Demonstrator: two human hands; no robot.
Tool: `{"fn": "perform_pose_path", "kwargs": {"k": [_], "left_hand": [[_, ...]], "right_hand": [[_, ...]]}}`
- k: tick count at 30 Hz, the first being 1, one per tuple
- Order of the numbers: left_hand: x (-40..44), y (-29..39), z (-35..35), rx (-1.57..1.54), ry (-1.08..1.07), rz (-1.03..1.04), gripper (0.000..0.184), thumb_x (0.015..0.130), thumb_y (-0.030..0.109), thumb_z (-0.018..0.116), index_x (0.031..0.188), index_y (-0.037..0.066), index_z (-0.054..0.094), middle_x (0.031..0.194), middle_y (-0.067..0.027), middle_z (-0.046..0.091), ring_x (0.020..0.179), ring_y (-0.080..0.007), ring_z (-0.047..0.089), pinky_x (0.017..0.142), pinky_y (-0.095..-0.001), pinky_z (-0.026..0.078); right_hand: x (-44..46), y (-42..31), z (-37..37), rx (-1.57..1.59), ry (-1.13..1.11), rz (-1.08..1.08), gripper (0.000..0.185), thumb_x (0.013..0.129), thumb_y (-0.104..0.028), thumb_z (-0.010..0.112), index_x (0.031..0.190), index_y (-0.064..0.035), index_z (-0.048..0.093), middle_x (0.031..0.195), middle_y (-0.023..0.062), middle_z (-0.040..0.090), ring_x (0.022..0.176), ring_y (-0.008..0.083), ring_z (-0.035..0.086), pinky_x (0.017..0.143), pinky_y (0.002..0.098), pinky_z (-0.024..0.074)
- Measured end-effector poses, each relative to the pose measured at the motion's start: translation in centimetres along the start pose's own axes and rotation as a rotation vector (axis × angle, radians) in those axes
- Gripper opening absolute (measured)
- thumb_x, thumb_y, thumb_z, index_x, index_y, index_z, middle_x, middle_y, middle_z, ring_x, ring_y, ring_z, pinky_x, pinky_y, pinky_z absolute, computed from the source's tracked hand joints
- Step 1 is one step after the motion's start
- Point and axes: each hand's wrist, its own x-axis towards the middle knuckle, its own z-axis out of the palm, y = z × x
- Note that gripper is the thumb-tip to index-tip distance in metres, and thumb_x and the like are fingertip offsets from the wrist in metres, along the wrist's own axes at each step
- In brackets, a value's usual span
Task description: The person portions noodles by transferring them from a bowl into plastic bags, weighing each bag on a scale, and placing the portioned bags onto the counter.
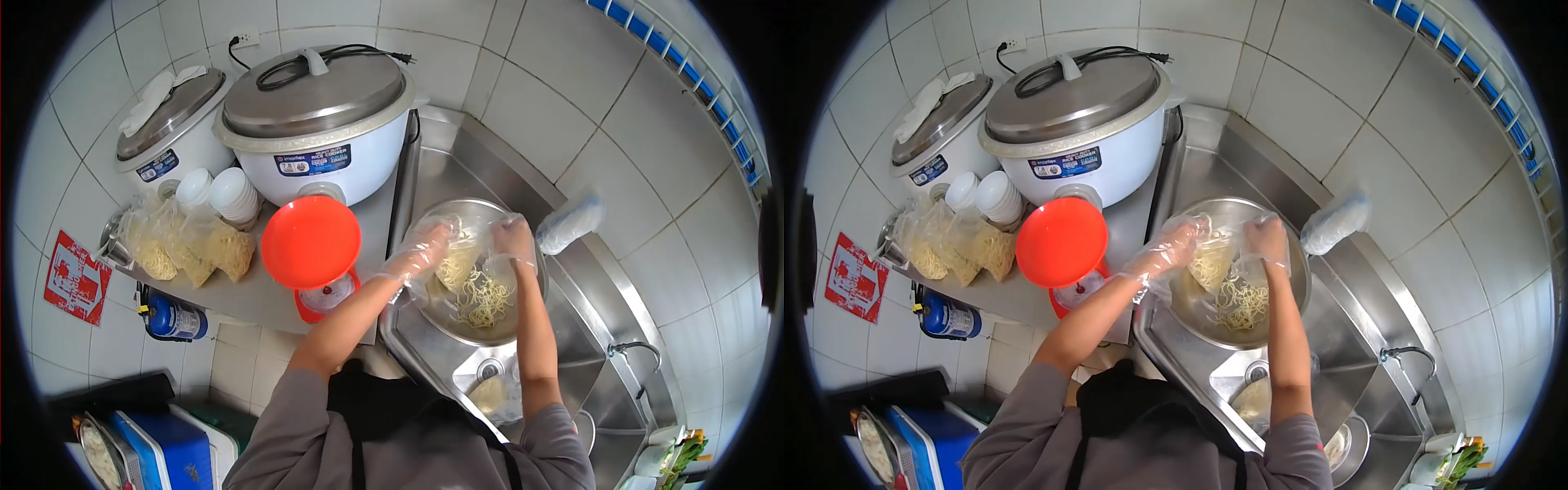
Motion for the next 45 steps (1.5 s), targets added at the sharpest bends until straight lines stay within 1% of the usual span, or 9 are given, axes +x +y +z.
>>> {"fn": "perform_pose_path", "kwargs": {"k": [5, 10, 14, 23, 26, 30, 40, 42, 45], "left_hand": [[0.0, 0.7, 0.1, -0.037, -0.129, -0.347, 0.025, 0.082, 0.009, 0.048, 0.103, 0.004, 0.06, 0.103, -0.0218, 0.059, 0.099, -0.0359, 0.056, 0.084, -0.0417, 0.044], [-0.8, 1.0, -0.5, 0.137, -0.093, -0.221, 0.023, 0.082, 0.013, 0.051, 0.101, 0.003, 0.059, 0.1, -0.0207, 0.06, 0.097, -0.0365, 0.057, 0.083, -0.0425, 0.045], [-1.8, 0.1, 0.6, 0.133, 0.149, -0.167, 0.02, 0.083, 0.015, 0.05, 0.097, 0.003, 0.059, 0.097, -0.0188, 0.061, 0.092, -0.0365, 0.058, 0.079, -0.0429, 0.046], [-2.0, 2.2, -0.9, 0.104, 0.1, -0.211, 0.017, 0.084, 0.009, 0.045, 0.09, 0.0, 0.058, 0.092, -0.0211, 0.06, 0.089, -0.0361, 0.058, 0.077, -0.0444, 0.045], [-2.6, 3.7, -2.0, 0.275, -0.268, -0.014, 0.018, 0.084, 0.01, 0.043, 0.093, 0.0, 0.055, 0.098, -0.0211, 0.059, 0.092, -0.0371, 0.056, 0.079, -0.0453, 0.044], [-3.7, 1.1, -0.9, 0.175, 0.015, 0.087, 0.022, 0.086, 0.013, 0.04, 0.099, 0.0, 0.052, 0.106, -0.0222, 0.055, 0.097, -0.0383, 0.052, 0.084, -0.0446, 0.041], [-0.6, 5.8, -9.6, 0.077, -0.074, -0.121, 0.025, 0.081, 0.007, 0.057, 0.103, -0.002, 0.062, 0.096, -0.0206, 0.062, 0.091, -0.0324, 0.061, 0.079, -0.0369, 0.048], [-1.7, 7.4, -14.3, -0.177, 0.059, 0.094, 0.016, 0.082, 0.011, 0.058, 0.091, -0.001, 0.064, 0.091, -0.0193, 0.064, 0.084, -0.0288, 0.063, 0.073, -0.0349, 0.048], [-4.5, 12.2, -20.8, -0.658, 0.225, -0.084, 0.017, 0.082, 0.009, 0.057, 0.093, -0.001, 0.065, 0.09, -0.0089, 0.065, 0.082, -0.0147, 0.06, 0.07, -0.0279, 0.048]], "right_hand": [[-0.5, 1.8, 3.0, -0.051, -0.065, -0.206, 0.044, 0.069, -0.034, 0.068, 0.088, 0.0055, 0.063, 0.079, 0.0215, 0.064, 0.075, 0.0341, 0.064, 0.068, 0.0384, 0.0487], [-0.3, 2.5, 4.6, 0.041, 0.012, -0.019, 0.038, 0.071, -0.027, 0.063, 0.092, 0.0048, 0.061, 0.092, 0.0282, 0.06, 0.09, 0.0402, 0.059, 0.078, 0.0426, 0.047], [0.1, 3.0, 5.0, -0.181, 0.244, -0.3, 0.029, 0.071, -0.023, 0.061, 0.074, 0.006, 0.062, 0.075, 0.0284, 0.06, 0.075, 0.0421, 0.06, 0.067, 0.0455, 0.0482], [0.0, 1.9, 1.7, -0.01, 0.074, -0.286, 0.029, 0.073, -0.023, 0.06, 0.07, 0.0049, 0.062, 0.073, 0.0305, 0.056, 0.074, 0.0433, 0.058, 0.066, 0.0479, 0.0458], [0.8, 0.8, 1.2, -0.141, -0.091, -0.277, 0.028, 0.072, -0.023, 0.06, 0.071, 0.0051, 0.062, 0.074, 0.0301, 0.057, 0.077, 0.0432, 0.058, 0.068, 0.0472, 0.0456], [1.5, 2.0, 2.0, -0.098, -0.019, -0.283, 0.025, 0.07, -0.022, 0.061, 0.072, 0.0034, 0.064, 0.077, 0.0284, 0.058, 0.08, 0.0429, 0.059, 0.071, 0.0452, 0.0464], [-1.1, -6.4, -4.9, 0.09, -0.102, -0.524, 0.027, 0.074, -0.023, 0.056, 0.089, -0.0024, 0.067, 0.07, 0.0188, 0.063, 0.066, 0.0292, 0.063, 0.064, 0.0359, 0.0482], [-2.6, -11.5, -8.1, 0.137, -0.184, -0.492, 0.027, 0.074, -0.024, 0.057, 0.086, -0.0017, 0.067, 0.061, 0.0138, 0.061, 0.057, 0.0209, 0.058, 0.058, 0.034, 0.0465], [-3.5, -17.9, -9.9, 0.186, -0.227, -0.568, 0.027, 0.075, -0.025, 0.057, 0.083, -0.0006, 0.067, 0.058, 0.0081, 0.058, 0.054, 0.0143, 0.053, 0.055, 0.0312, 0.0436]]}}
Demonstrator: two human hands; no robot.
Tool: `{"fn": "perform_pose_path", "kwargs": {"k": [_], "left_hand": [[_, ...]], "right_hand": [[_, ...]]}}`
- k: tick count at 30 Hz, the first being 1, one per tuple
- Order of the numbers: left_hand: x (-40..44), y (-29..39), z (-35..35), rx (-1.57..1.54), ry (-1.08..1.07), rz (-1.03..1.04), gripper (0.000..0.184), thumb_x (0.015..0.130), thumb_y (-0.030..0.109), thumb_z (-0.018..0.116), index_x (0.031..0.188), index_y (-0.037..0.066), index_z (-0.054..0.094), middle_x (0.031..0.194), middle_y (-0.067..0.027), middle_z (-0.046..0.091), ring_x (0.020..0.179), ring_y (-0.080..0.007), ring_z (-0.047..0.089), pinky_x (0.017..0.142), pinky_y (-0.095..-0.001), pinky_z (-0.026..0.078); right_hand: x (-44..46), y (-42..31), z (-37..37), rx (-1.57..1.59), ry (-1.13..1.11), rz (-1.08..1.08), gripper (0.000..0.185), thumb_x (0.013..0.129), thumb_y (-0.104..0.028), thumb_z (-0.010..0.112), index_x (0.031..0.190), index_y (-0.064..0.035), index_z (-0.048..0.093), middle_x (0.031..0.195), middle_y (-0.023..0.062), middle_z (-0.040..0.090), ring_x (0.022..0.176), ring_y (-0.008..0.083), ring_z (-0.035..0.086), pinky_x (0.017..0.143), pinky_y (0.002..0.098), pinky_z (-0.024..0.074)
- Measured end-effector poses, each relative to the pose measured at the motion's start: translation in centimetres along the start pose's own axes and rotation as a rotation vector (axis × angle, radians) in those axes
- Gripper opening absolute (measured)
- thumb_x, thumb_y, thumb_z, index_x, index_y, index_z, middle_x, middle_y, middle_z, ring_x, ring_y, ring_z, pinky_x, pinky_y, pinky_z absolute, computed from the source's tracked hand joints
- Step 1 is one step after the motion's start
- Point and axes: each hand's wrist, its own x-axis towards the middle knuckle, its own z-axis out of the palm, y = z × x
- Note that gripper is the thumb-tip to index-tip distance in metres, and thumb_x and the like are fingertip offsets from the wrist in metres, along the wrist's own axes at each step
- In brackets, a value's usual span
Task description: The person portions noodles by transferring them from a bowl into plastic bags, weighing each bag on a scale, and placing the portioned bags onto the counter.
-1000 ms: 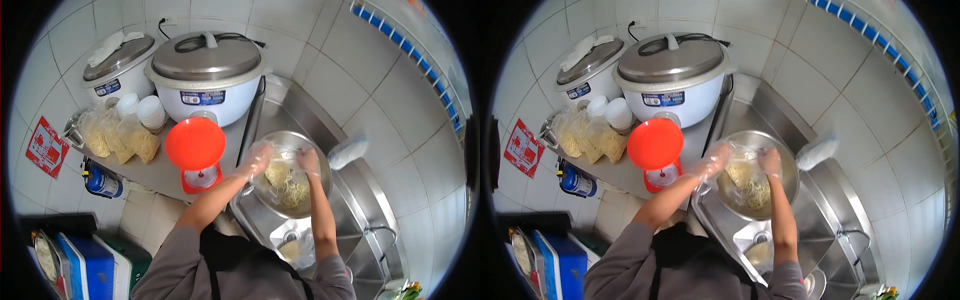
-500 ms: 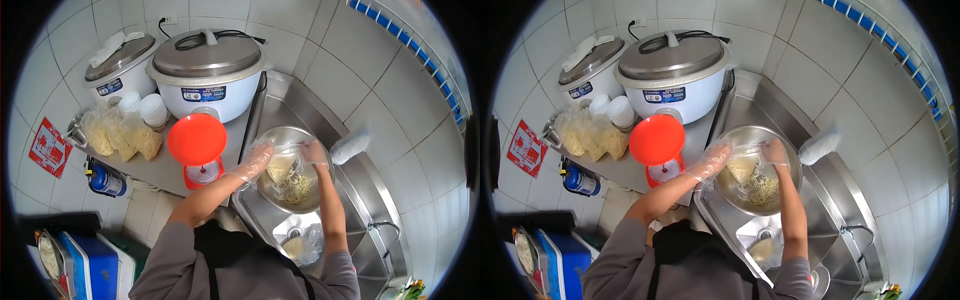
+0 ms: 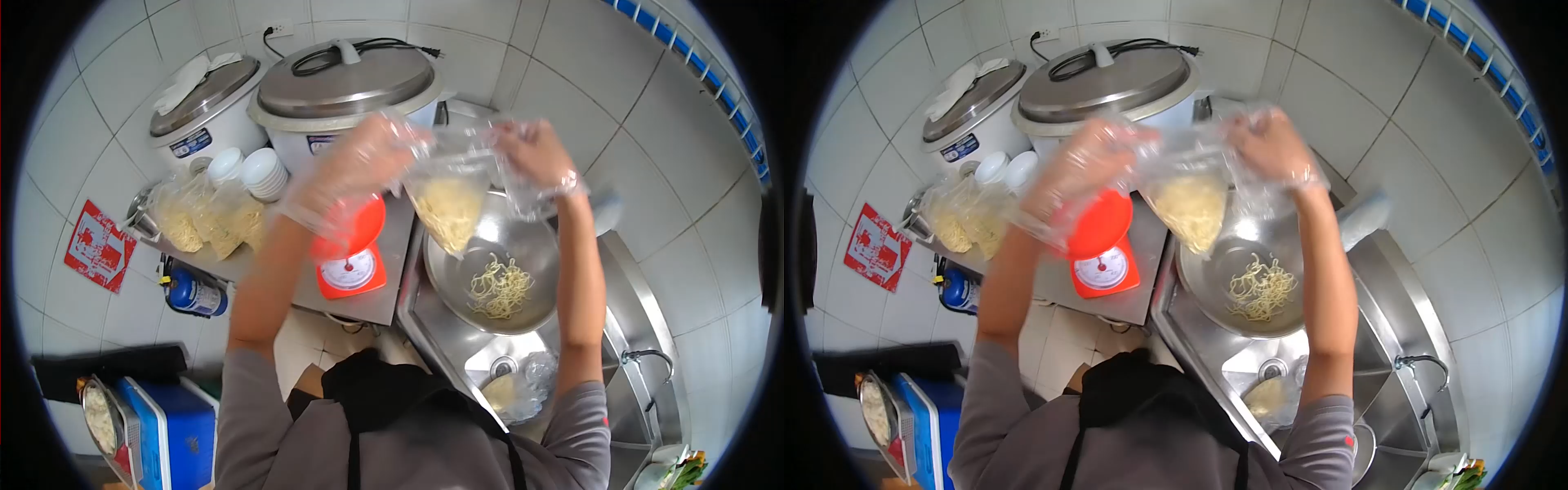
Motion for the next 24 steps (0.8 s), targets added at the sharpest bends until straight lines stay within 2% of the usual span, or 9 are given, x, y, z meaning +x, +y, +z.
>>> {"fn": "perform_pose_path", "kwargs": {"k": [1, 4, 7, 11, 14, 17, 19, 22, 24], "left_hand": [[-1.1, 1.4, -0.5, -0.179, 0.13, 0.089, 0.017, 0.082, 0.009, 0.058, 0.095, 0.001, 0.066, 0.092, -0.0058, 0.065, 0.081, -0.0116, 0.058, 0.069, -0.0262, 0.047], [-0.7, 5.3, -5.4, 0.519, 0.074, -0.037, 0.022, 0.081, 0.014, 0.06, 0.098, 0.001, 0.066, 0.093, -0.0076, 0.065, 0.079, -0.0121, 0.058, 0.068, -0.0256, 0.046], [-1.9, 6.6, -7.4, 0.739, 0.181, -0.192, 0.029, 0.079, 0.021, 0.062, 0.099, 0.002, 0.066, 0.092, -0.0077, 0.065, 0.079, -0.012, 0.058, 0.068, -0.025, 0.046], [-3.3, 4.2, -10.6, 0.742, 0.228, -0.184, 0.033, 0.077, 0.024, 0.06, 0.101, 0.002, 0.066, 0.086, -0.0065, 0.065, 0.073, -0.0113, 0.056, 0.067, -0.0255, 0.046], [-3.6, 3.7, -11.1, 0.749, 0.247, -0.213, 0.034, 0.077, 0.022, 0.058, 0.103, 0.003, 0.065, 0.082, -0.0051, 0.064, 0.068, -0.0108, 0.053, 0.066, -0.0263, 0.046], [-4.0, 3.6, -10.5, 0.698, 0.282, -0.24, 0.035, 0.078, 0.02, 0.054, 0.109, 0.006, 0.063, 0.076, -0.0014, 0.06, 0.064, -0.0099, 0.052, 0.062, -0.0254, 0.045], [-3.9, 3.2, -10.9, 0.637, 0.242, -0.26, 0.039, 0.078, 0.019, 0.051, 0.114, 0.008, 0.061, 0.071, 0.0036, 0.054, 0.063, -0.0095, 0.053, 0.059, -0.0236, 0.043], [-3.8, 3.0, -11.2, 0.67, 0.216, -0.253, 0.042, 0.08, 0.02, 0.055, 0.12, 0.008, 0.057, 0.082, -0.001, 0.06, 0.064, -0.0096, 0.052, 0.059, -0.0233, 0.042], [-4.3, 3.4, -10.7, 0.684, 0.255, -0.165, 0.048, 0.082, 0.022, 0.056, 0.128, 0.01, 0.049, 0.099, -0.0067, 0.06, 0.069, -0.0104, 0.052, 0.062, -0.0231, 0.043]], "right_hand": [[0.8, -1.4, 0.5, 0.034, -0.034, -0.024, 0.027, 0.075, -0.024, 0.057, 0.083, -0.0003, 0.067, 0.057, 0.0067, 0.057, 0.053, 0.0135, 0.052, 0.055, 0.0308, 0.0432], [2.9, -3.8, 3.3, 0.133, -0.038, -0.166, 0.028, 0.075, -0.025, 0.057, 0.081, 0.0009, 0.066, 0.055, 0.0047, 0.056, 0.052, 0.0119, 0.05, 0.052, 0.0294, 0.041], [4.0, -5.8, 6.9, 0.235, -0.112, -0.2, 0.025, 0.076, -0.016, 0.056, 0.089, 0.0031, 0.066, 0.059, 0.0007, 0.055, 0.051, 0.0066, 0.046, 0.046, 0.0227, 0.0352], [5.6, -5.9, 10.7, 0.333, -0.232, -0.171, 0.023, 0.076, -0.015, 0.056, 0.087, 0.0016, 0.067, 0.058, 0.0006, 0.054, 0.049, 0.0074, 0.045, 0.046, 0.0235, 0.0353], [6.0, -6.2, 11.9, 0.315, -0.219, -0.214, 0.02, 0.077, -0.017, 0.057, 0.083, 0.0005, 0.066, 0.056, 0.0002, 0.053, 0.048, 0.0072, 0.045, 0.045, 0.0237, 0.0358], [6.4, -6.2, 11.6, 0.277, -0.289, -0.237, 0.022, 0.077, -0.021, 0.06, 0.072, 0.0005, 0.064, 0.055, 0.0026, 0.054, 0.051, 0.0105, 0.048, 0.048, 0.0275, 0.039], [6.1, -6.2, 11.3, 0.259, -0.323, -0.217, 0.032, 0.078, -0.03, 0.062, 0.069, 0.0007, 0.062, 0.057, 0.0029, 0.055, 0.053, 0.0112, 0.048, 0.051, 0.0278, 0.04], [6.1, -5.7, 10.8, 0.181, -0.306, -0.263, 0.036, 0.078, -0.034, 0.062, 0.07, 0.0011, 0.063, 0.058, 0.0039, 0.056, 0.054, 0.0116, 0.048, 0.053, 0.0284, 0.0408], [5.6, -5.6, 10.8, 0.223, -0.251, -0.275, 0.036, 0.077, -0.034, 0.062, 0.072, 0.0013, 0.064, 0.058, 0.0045, 0.056, 0.055, 0.0121, 0.048, 0.054, 0.0286, 0.0411]]}}
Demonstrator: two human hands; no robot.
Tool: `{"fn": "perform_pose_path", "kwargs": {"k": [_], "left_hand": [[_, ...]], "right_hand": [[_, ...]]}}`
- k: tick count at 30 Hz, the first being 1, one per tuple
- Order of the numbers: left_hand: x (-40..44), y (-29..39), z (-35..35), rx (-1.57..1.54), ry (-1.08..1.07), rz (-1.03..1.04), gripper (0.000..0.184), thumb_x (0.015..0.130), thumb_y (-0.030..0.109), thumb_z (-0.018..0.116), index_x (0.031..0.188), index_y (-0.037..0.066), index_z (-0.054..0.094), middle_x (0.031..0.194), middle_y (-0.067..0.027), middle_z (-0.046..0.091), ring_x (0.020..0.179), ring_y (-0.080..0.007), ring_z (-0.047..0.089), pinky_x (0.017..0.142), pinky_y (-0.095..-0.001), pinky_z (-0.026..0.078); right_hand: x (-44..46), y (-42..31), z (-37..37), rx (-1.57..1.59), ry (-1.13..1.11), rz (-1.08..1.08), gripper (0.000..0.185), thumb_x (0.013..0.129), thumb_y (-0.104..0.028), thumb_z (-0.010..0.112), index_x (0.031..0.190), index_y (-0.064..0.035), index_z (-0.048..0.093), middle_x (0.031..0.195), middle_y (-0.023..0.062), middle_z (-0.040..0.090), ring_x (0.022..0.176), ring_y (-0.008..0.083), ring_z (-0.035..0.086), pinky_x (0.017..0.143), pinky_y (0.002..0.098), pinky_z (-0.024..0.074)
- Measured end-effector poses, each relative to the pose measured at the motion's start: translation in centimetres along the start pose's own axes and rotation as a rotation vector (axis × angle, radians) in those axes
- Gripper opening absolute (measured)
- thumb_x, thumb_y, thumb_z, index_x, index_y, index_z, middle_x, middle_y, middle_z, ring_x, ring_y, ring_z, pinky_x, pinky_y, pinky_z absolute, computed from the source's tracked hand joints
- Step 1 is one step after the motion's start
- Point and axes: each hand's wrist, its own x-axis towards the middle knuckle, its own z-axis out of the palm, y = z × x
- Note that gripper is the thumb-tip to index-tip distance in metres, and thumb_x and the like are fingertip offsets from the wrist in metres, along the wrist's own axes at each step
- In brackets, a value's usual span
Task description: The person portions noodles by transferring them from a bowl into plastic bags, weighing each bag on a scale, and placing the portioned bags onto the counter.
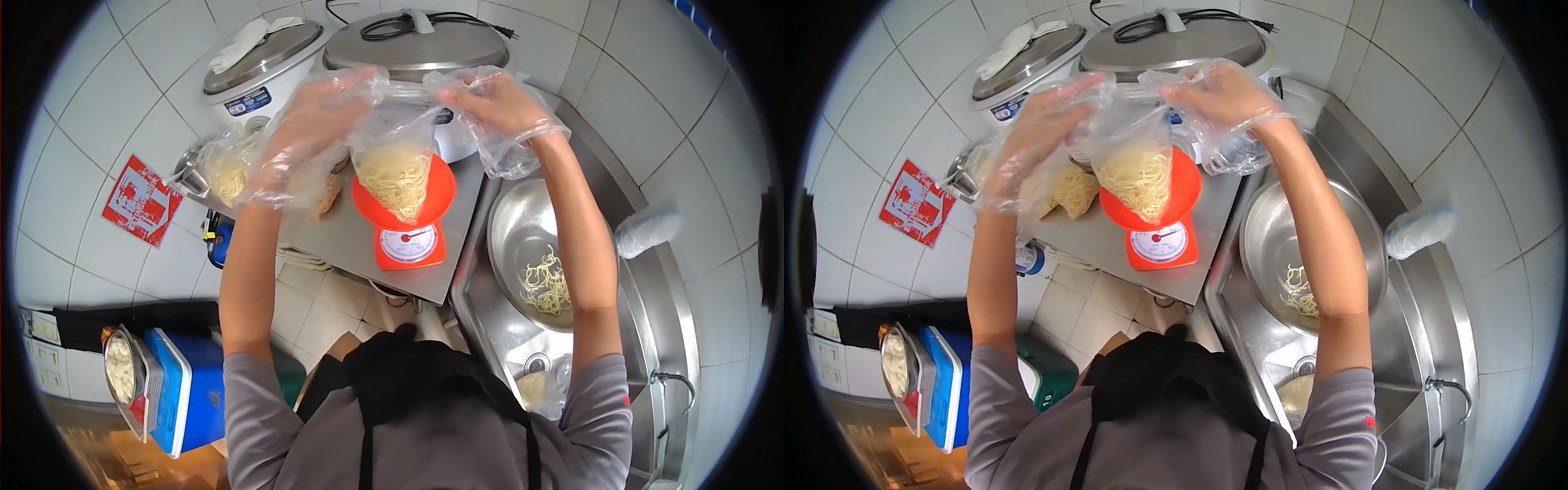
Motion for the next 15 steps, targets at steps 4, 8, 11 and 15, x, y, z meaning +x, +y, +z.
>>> {"fn": "perform_pose_path", "kwargs": {"k": [4, 8, 11, 15], "left_hand": [[-3.9, 0.7, 0.4, -0.105, 0.332, 0.051, 0.062, 0.086, 0.026, 0.057, 0.139, 0.008, 0.03, 0.132, -0.0168, 0.043, 0.085, -0.015, 0.056, 0.072, -0.0254, 0.045], [-5.6, -10.8, 5.8, 0.508, 0.529, 0.25, 0.065, 0.089, 0.019, 0.049, 0.141, 0.001, 0.013, 0.135, -0.0204, 0.038, 0.104, -0.0241, 0.053, 0.088, -0.0329, 0.043], [-5.1, -12.8, 9.3, 0.259, 0.331, -0.159, 0.058, 0.088, 0.015, 0.048, 0.138, 0.0, 0.022, 0.13, -0.0218, 0.043, 0.108, -0.0265, 0.05, 0.088, -0.0354, 0.042], [-3.4, -8.5, 10.7, -0.482, 0.381, -0.149, 0.053, 0.088, 0.017, 0.049, 0.133, 0.0, 0.031, 0.119, -0.0181, 0.051, 0.105, -0.027, 0.05, 0.085, -0.0336, 0.042]], "right_hand": [[-0.1, 1.1, -0.5, -0.106, 0.027, -0.039, 0.034, 0.074, -0.034, 0.064, 0.078, -0.0001, 0.066, 0.062, 0.0103, 0.06, 0.057, 0.018, 0.054, 0.057, 0.031, 0.0432], [-0.9, 0.8, 1.3, -0.229, -0.144, -0.004, 0.036, 0.071, -0.037, 0.066, 0.079, -0.0015, 0.067, 0.066, 0.0153, 0.062, 0.061, 0.0258, 0.059, 0.061, 0.0351, 0.0457], [-1.0, 4.4, 4.5, -0.311, -0.411, -0.175, 0.042, 0.069, -0.04, 0.068, 0.087, -0.002, 0.064, 0.074, 0.0176, 0.062, 0.07, 0.0283, 0.06, 0.069, 0.0357, 0.0464], [-3.3, 3.0, 6.6, -0.21, -0.519, 0.017, 0.063, 0.069, -0.034, 0.072, 0.12, -0.0026, 0.05, 0.1, 0.0143, 0.062, 0.089, 0.021, 0.058, 0.084, 0.0282, 0.0444]]}}
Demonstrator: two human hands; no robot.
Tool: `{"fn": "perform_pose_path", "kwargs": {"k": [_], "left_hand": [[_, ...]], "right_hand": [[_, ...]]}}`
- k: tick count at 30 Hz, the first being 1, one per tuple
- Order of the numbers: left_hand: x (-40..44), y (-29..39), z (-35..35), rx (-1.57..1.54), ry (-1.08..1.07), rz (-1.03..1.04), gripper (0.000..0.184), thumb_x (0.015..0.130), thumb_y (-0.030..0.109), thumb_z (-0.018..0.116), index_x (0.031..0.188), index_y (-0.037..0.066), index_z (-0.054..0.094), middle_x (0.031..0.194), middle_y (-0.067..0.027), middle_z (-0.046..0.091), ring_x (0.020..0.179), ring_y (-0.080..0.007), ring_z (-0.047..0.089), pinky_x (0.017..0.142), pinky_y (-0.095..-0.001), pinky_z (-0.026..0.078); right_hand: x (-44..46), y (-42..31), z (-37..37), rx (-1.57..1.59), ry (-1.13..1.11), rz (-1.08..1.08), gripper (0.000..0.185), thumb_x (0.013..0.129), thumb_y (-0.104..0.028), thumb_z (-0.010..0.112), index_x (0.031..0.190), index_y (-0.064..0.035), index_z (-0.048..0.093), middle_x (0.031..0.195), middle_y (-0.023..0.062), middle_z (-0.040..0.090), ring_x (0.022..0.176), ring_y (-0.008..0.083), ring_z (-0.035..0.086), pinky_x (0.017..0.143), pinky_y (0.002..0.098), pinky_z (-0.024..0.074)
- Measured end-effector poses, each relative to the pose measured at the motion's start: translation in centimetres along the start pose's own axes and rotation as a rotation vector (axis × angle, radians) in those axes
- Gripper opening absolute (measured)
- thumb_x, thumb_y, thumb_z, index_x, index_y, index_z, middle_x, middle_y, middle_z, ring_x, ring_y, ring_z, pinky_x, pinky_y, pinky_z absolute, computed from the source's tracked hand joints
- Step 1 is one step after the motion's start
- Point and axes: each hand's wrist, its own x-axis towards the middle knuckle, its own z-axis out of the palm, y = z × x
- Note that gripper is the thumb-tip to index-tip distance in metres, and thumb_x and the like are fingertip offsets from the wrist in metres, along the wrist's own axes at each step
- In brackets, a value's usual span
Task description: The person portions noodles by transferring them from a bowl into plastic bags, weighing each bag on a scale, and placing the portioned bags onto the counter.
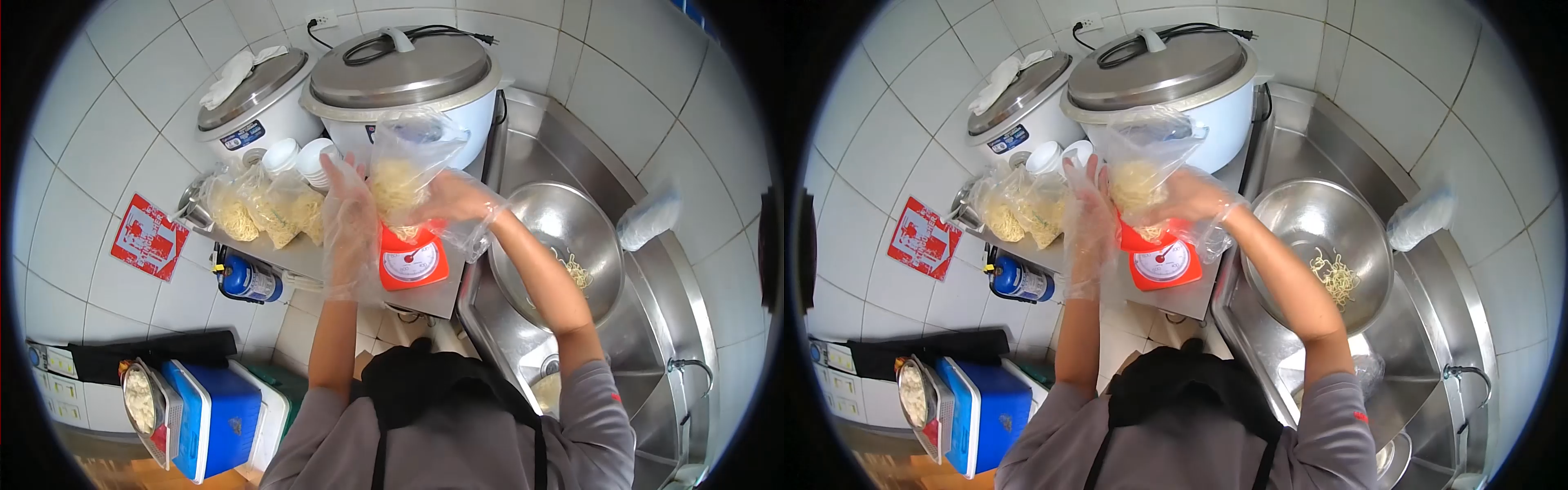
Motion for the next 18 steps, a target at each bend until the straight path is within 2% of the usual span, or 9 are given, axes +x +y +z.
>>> {"fn": "perform_pose_path", "kwargs": {"k": [2, 3, 5, 6, 8, 10, 13, 16, 18], "left_hand": [[0.7, -0.2, 0.4, 0.17, -0.141, 0.248, 0.052, 0.087, 0.019, 0.052, 0.132, 0.0, 0.033, 0.115, -0.0149, 0.053, 0.104, -0.0258, 0.05, 0.084, -0.0327, 0.043], [0.2, 0.0, 0.1, 0.406, -0.297, 0.363, 0.053, 0.086, 0.019, 0.053, 0.131, 0.001, 0.034, 0.115, -0.0135, 0.053, 0.104, -0.0251, 0.049, 0.084, -0.0325, 0.043], [-0.5, -1.0, -0.2, 0.607, -0.409, 0.434, 0.048, 0.085, 0.022, 0.057, 0.125, 0.002, 0.041, 0.111, -0.0124, 0.055, 0.1, -0.0235, 0.052, 0.083, -0.0343, 0.044], [-0.3, -3.0, -0.1, 0.57, -0.361, 0.405, 0.044, 0.084, 0.025, 0.059, 0.119, 0.002, 0.047, 0.107, -0.0128, 0.059, 0.097, -0.0227, 0.056, 0.083, -0.0364, 0.045], [-0.9, -3.3, 0.2, 0.762, -0.28, 0.615, 0.041, 0.08, 0.025, 0.065, 0.111, 0.001, 0.054, 0.102, -0.0127, 0.062, 0.091, -0.0216, 0.06, 0.079, -0.0372, 0.047], [-1.3, -2.3, 0.6, 1.217, -0.179, 1.11, 0.043, 0.073, 0.02, 0.072, 0.106, -0.001, 0.054, 0.101, -0.0117, 0.063, 0.087, -0.0213, 0.062, 0.074, -0.0346, 0.049], [-0.7, 1.1, 1.5, 0.272, -0.305, 0.404, 0.05, 0.07, 0.014, 0.075, 0.111, -0.001, 0.05, 0.097, -0.0115, 0.063, 0.085, -0.0203, 0.061, 0.073, -0.031, 0.05], [-0.3, 1.3, -0.2, 0.365, -0.328, 0.335, 0.06, 0.069, 0.013, 0.075, 0.117, -0.001, 0.042, 0.102, -0.0132, 0.061, 0.092, -0.0195, 0.059, 0.079, -0.0308, 0.049], [-0.4, 1.1, -0.6, 0.304, -0.328, 0.279, 0.068, 0.069, 0.014, 0.075, 0.123, -0.001, 0.036, 0.104, -0.013, 0.059, 0.097, -0.0187, 0.057, 0.082, -0.0308, 0.047]], "right_hand": [[-0.2, 2.3, 1.4, 0.344, 0.297, -0.228, 0.064, 0.066, -0.026, 0.074, 0.119, -0.0009, 0.049, 0.1, 0.0106, 0.061, 0.088, 0.0173, 0.056, 0.083, 0.0278, 0.0443], [0.0, 3.0, 1.7, 0.381, 0.315, -0.246, 0.062, 0.065, -0.022, 0.074, 0.118, 0.0, 0.05, 0.098, 0.0091, 0.061, 0.084, 0.0158, 0.056, 0.079, 0.0278, 0.0454], [-0.1, 3.4, 2.5, 0.474, 0.339, -0.266, 0.059, 0.064, -0.015, 0.075, 0.115, 0.0018, 0.051, 0.092, 0.0061, 0.062, 0.075, 0.0127, 0.056, 0.073, 0.0279, 0.0476], [-0.5, 3.4, 2.1, 0.469, 0.273, -0.144, 0.058, 0.064, -0.015, 0.074, 0.115, 0.002, 0.051, 0.093, 0.0069, 0.061, 0.074, 0.0123, 0.056, 0.071, 0.0278, 0.0479], [-1.6, 2.5, 0.6, 0.453, 0.128, 0.099, 0.058, 0.064, -0.013, 0.073, 0.115, 0.0024, 0.05, 0.097, 0.0086, 0.061, 0.071, 0.0113, 0.056, 0.068, 0.0275, 0.0485], [-1.8, 4.0, 0.9, 0.495, 0.173, 0.087, 0.066, 0.064, -0.012, 0.073, 0.123, 0.0023, 0.045, 0.108, 0.0128, 0.057, 0.074, 0.0119, 0.058, 0.069, 0.0274, 0.0485], [-4.5, 4.0, 0.3, 0.632, 0.331, 0.089, 0.075, 0.066, -0.012, 0.072, 0.131, 0.0015, 0.037, 0.118, 0.0156, 0.054, 0.079, 0.0134, 0.059, 0.071, 0.0279, 0.0489], [-7.8, 6.5, 0.1, 0.551, 0.506, 0.124, 0.083, 0.069, -0.017, 0.071, 0.138, -0.0026, 0.028, 0.125, 0.0167, 0.05, 0.09, 0.0183, 0.06, 0.078, 0.0299, 0.0485], [-10.7, 9.0, 0.5, 0.584, 0.562, 0.17, 0.08, 0.071, -0.025, 0.071, 0.138, -0.0044, 0.03, 0.124, 0.0165, 0.05, 0.096, 0.023, 0.059, 0.085, 0.0328, 0.0464]]}}
